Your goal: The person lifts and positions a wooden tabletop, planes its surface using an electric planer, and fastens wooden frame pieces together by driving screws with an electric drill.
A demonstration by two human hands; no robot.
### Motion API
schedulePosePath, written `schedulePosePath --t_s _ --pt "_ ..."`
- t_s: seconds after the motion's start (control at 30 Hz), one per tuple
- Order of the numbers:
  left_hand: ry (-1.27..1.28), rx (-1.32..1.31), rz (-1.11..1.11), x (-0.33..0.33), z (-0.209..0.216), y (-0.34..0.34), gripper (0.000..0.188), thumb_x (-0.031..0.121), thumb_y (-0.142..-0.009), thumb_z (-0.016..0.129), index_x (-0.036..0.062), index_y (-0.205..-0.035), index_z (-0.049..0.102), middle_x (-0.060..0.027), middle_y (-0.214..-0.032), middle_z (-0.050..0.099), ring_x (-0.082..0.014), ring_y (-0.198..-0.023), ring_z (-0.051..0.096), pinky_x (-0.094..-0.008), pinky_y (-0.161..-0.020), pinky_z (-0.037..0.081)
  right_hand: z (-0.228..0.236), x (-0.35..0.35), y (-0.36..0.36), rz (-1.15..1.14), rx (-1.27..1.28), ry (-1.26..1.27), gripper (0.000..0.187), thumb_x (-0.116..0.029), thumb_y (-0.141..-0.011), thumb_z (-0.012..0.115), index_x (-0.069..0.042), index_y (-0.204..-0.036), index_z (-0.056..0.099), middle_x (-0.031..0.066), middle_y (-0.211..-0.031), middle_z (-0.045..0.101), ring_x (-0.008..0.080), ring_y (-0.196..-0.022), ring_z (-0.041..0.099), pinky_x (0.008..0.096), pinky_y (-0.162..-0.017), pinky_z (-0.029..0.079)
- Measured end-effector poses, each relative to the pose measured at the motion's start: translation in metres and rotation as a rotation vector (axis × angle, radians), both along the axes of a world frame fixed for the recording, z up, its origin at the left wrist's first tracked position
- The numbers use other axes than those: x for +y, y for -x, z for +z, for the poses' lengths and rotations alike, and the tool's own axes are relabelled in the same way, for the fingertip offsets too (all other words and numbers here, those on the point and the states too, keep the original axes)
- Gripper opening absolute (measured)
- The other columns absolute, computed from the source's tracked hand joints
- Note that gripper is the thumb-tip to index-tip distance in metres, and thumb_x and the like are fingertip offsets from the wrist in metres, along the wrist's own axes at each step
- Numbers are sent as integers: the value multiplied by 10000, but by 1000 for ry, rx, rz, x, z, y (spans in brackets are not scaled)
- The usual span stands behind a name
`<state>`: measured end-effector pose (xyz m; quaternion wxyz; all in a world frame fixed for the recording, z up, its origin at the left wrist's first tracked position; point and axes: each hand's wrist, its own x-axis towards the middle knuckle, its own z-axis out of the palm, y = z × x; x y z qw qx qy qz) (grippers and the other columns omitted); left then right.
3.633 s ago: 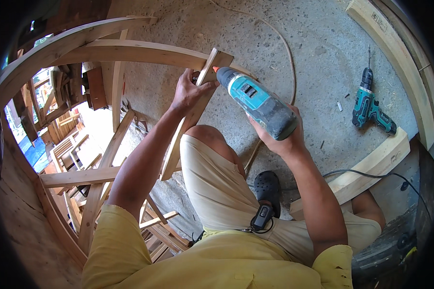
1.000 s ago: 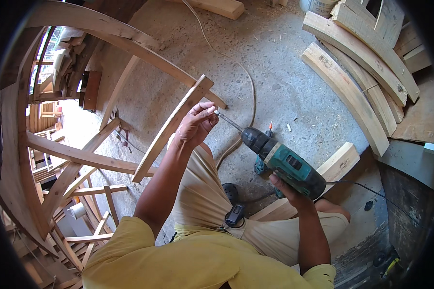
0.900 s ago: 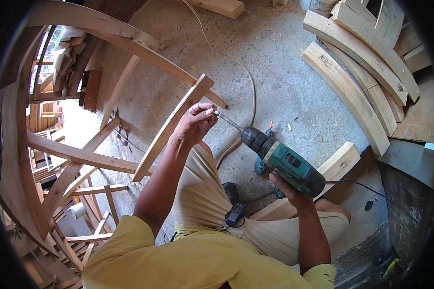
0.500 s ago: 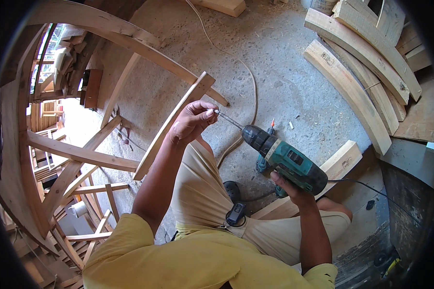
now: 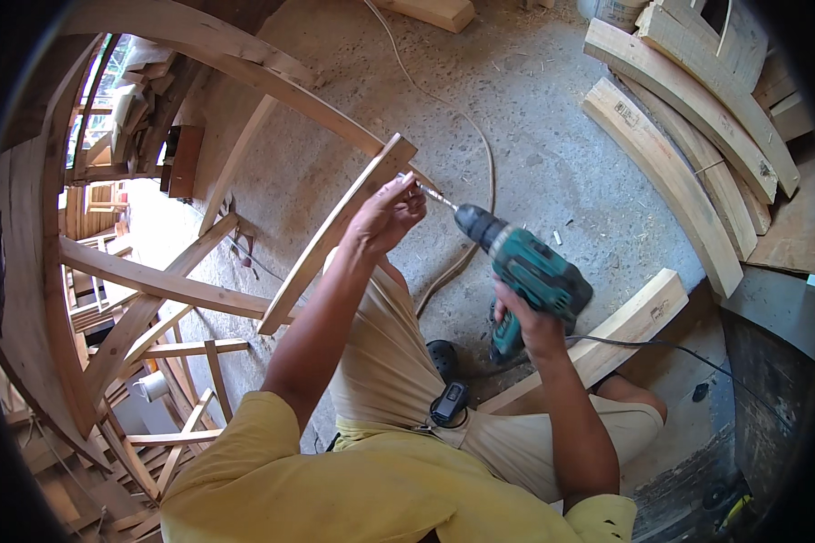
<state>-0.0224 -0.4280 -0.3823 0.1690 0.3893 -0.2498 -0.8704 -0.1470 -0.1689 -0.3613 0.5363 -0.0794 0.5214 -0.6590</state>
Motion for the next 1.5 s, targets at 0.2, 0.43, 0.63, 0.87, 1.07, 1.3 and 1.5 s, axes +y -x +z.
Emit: schedulePosePath --t_s 0.2,0.43,0.63,0.87,1.07,1.3,1.5 --pt "-77 -58 283 -24 -59 7 203 256 -999 574 68 -1016 649 11 -754 487 -99 -653 407 -248 -597 364 -46 -62 -20 -4 181 -9 190 -176 -878 723 -47 -999 651 -12 -741 584 74 -608 547 236 -564 454" --pt "-2 -174 316 -45 -66 9 198 210 -1002 565 45 -1039 668 5 -750 504 -98 -643 418 -255 -588 378 -59 -82 -27 10 253 -26 188 -213 -877 732 -64 -942 638 -23 -744 587 62 -600 541 228 -553 454" --pt "-1 -185 324 -50 -67 4 182 212 -992 584 56 -1040 665 11 -738 498 -106 -630 415 -259 -583 376 -62 -88 -25 59 251 -73 169 -203 -877 732 -71 -932 642 -26 -721 585 61 -600 546 224 -552 455" --pt "1054 -1011 6 -71 -35 -36 426 390 -766 814 17 -886 645 -39 -722 615 -142 -657 540 -320 -625 469 -62 -85 -12 53 242 9 186 -222 -885 725 -63 -887 629 -11 -721 604 79 -592 559 242 -564 457" --pt "1187 -985 -470 -134 -54 -56 880 440 -602 900 30 -1243 458 -146 -1150 576 -252 -1083 571 -357 -915 467 -46 -98 -9 148 224 -50 152 -200 -887 712 -74 -863 629 -27 -686 579 70 -563 521 252 -531 439" --pt "938 -737 -553 -139 -74 -45 802 307 -627 893 10 -1245 476 -134 -1167 586 -242 -1083 580 -360 -938 465 -53 -96 1 161 301 -85 232 -222 -896 693 -91 -746 574 -34 -607 518 75 -521 486 273 -494 404" --pt "966 -696 -580 -137 -68 -40 693 246 -686 888 -33 -1180 489 -142 -1022 628 -180 -869 648 -310 -732 542 -56 -92 5 193 366 -93 217 -210 -905 683 -91 -757 577 -30 -603 515 79 -518 480 282 -481 387"
